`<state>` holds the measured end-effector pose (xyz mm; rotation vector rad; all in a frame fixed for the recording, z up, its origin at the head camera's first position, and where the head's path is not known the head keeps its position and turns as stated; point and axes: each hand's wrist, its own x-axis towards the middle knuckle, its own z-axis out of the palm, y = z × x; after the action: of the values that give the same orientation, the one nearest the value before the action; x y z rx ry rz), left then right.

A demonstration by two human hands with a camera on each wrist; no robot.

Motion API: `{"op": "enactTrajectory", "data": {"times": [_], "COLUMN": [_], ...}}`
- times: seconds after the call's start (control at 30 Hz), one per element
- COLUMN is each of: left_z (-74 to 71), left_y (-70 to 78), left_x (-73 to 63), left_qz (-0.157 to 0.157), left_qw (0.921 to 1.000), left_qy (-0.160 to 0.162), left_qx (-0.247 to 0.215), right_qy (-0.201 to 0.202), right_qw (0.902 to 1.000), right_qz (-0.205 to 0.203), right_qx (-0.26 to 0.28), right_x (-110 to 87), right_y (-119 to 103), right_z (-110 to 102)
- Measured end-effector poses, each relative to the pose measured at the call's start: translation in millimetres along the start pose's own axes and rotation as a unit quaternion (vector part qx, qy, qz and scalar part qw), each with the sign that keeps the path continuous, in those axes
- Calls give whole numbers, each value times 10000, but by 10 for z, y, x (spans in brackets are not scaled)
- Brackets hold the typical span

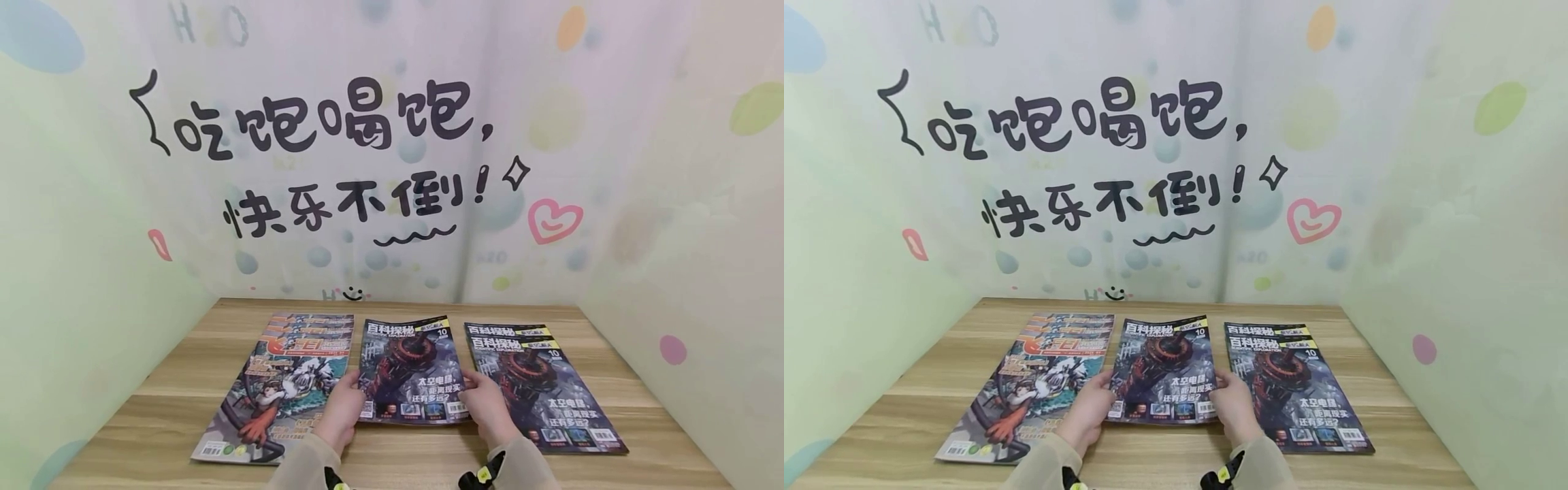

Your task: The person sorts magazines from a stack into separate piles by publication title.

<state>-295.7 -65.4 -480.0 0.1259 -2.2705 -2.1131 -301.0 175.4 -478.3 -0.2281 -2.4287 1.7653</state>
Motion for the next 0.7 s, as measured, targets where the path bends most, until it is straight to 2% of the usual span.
{"op": "enactTrajectory", "data": {"times": [0.17, 0.33, 0.7], "left_z": [21, 104, 531], "left_y": [57, 84, 62], "left_x": [-31, -86, -304], "left_qz": [-20, 88, 42], "left_qw": [9997, 9986, 9929], "left_qy": [-11, -136, -409], "left_qx": [-248, -512, -1115], "right_qy": [24, -131, -302], "right_qw": [10000, 9999, 9990], "right_qz": [64, 42, 36], "right_qx": [28, 8, -333], "right_x": [2, -12, -5], "right_y": [-37, -33, 131], "right_z": [-84, -232, -735]}}
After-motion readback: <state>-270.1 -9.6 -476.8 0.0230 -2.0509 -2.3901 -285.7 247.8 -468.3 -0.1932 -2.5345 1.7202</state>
